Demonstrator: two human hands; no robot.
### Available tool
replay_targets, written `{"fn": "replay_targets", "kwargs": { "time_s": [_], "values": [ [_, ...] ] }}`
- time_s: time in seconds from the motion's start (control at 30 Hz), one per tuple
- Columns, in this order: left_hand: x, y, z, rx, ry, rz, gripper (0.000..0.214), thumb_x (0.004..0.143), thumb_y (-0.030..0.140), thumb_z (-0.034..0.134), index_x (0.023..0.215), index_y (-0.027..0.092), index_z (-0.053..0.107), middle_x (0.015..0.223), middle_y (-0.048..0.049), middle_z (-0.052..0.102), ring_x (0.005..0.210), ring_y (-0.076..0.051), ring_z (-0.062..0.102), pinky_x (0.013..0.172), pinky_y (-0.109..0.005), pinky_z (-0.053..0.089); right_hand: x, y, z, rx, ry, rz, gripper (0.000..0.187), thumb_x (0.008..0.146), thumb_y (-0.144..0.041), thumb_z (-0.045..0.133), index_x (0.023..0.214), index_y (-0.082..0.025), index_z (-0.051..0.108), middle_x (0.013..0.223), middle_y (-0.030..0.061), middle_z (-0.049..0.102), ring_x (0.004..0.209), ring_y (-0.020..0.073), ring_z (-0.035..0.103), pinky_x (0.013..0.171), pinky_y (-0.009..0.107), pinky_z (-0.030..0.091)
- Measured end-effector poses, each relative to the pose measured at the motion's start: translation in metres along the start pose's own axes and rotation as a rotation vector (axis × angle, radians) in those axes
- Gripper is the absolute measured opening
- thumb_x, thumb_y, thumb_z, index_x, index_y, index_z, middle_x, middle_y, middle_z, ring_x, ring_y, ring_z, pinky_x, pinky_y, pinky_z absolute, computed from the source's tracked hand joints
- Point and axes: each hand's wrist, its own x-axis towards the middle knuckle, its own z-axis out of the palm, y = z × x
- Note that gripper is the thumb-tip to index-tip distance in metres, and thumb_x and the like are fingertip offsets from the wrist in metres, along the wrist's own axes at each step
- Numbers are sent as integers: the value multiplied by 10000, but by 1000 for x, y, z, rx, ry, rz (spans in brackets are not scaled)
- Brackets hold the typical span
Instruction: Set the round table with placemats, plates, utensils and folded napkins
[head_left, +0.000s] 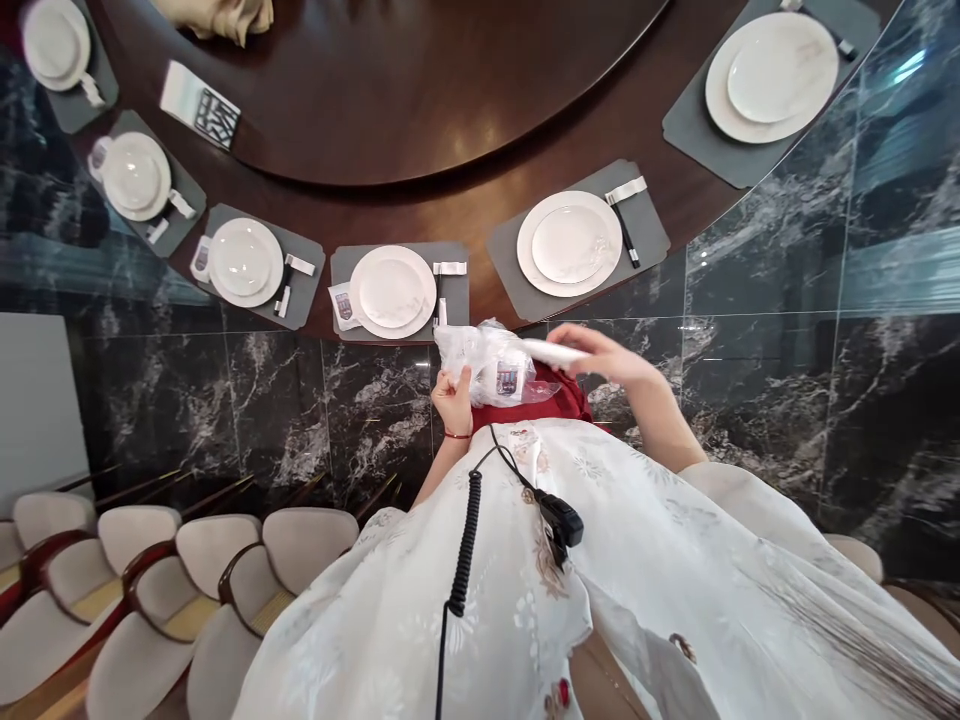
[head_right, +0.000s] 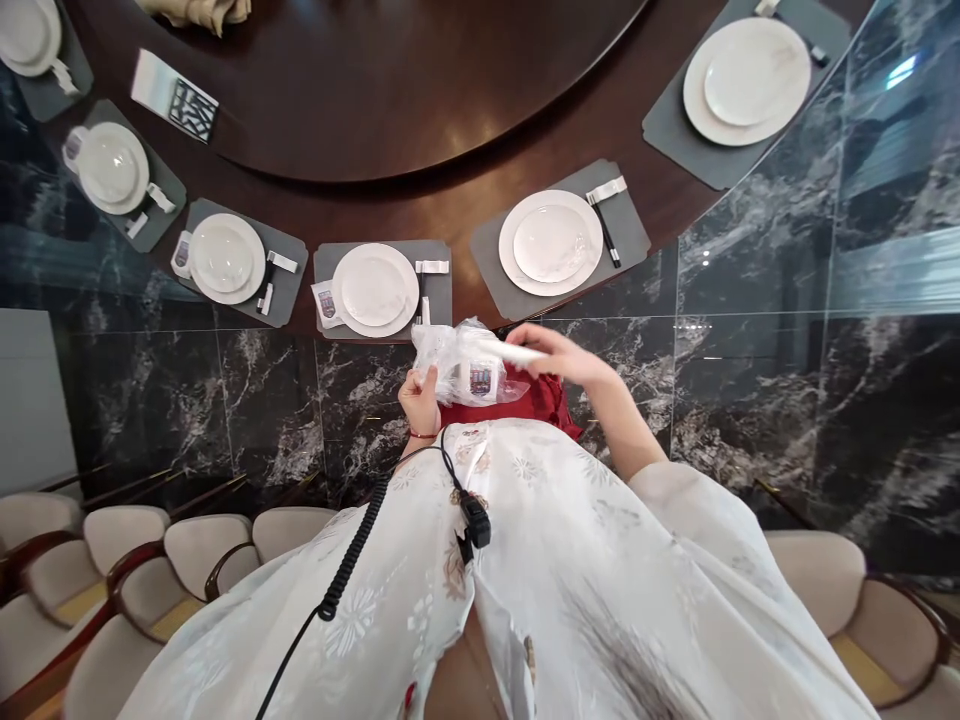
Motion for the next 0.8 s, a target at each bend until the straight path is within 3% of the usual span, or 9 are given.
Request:
{"fn": "replay_targets", "kwargs": {
  "time_s": [0.07, 0.13, 0.17, 0.27, 0.4, 0.6, 0.7, 0.8],
  "values": [
    [-5, -2, -4, 7, -2, -9, 778, 706, 698, 800, 548, 171, 251, 621, 43, 299, 652, -91, 301, 655, -262, 334, 29, 29, -19, -75, 257, 72, 427, 780, -311, 654, 1188, -217, 572, 1038, 46, 621, 879, 206, 592, 815, 351, 521],
    [-11, -2, -10, 27, -1, -13, 762, 716, 683, 804, 537, 170, 270, 620, 39, 317, 653, -94, 321, 663, -269, 348, 74, 66, -18, -292, 497, 182, 417, 747, -243, 651, 1151, -182, 568, 1160, 101, 590, 1014, 247, 571, 933, 401, 502],
    [-14, -2, -13, 39, 2, -15, 752, 724, 673, 804, 532, 170, 278, 619, 36, 326, 653, -97, 330, 667, -274, 357, 98, 85, -11, -391, 542, 253, 416, 742, -214, 651, 1145, -155, 568, 1231, 146, 568, 1085, 273, 553, 986, 422, 481],
    [-24, -2, -25, 71, 13, -11, 730, 755, 621, 809, 529, 178, 276, 600, 29, 329, 650, -109, 341, 685, -290, 389, 152, 135, 16, -661, 506, 344, 432, 785, -172, 630, 1207, -101, 569, 1450, 248, 458, 1279, 343, 455, 1090, 479, 403],
    [-32, -6, -39, 74, 42, -4, 729, 760, 582, 823, 517, 182, 265, 578, 23, 309, 642, -124, 346, 709, -309, 420, 172, 173, 36, -874, 398, 328, 490, 903, -191, 552, 1384, -98, 531, 1643, 231, 297, 1475, 367, 255, 1168, 526, 304],
    [-27, -3, -43, 117, 11, -30, 767, 725, 680, 799, 502, 181, 260, 592, 24, 307, 648, -119, 339, 684, -303, 388, 177, 179, 39, -933, 454, 393, 613, 979, -260, 515, 1564, -116, 404, 1682, 205, 271, 1515, 365, 225, 1182, 536, 290],
    [-20, 3, -36, 142, -53, -36, 799, 726, 720, 769, 512, 181, 220, 589, 31, 276, 658, -118, 316, 699, -299, 375, 173, 159, 42, -860, 548, 379, 616, 971, -298, 551, 1545, -104, 439, 1652, 224, 318, 1502, 374, 267, 1189, 534, 290],
    [-14, 6, -23, 133, -136, -34, 803, 715, 738, 764, 511, 181, 221, 595, 26, 276, 669, -128, 330, 695, -300, 367, 154, 121, 41, -661, 710, 271, 541, 976, -313, 525, 1479, -112, 528, 1529, 236, 471, 1397, 347, 425, 1137, 499, 376]
  ]
}}
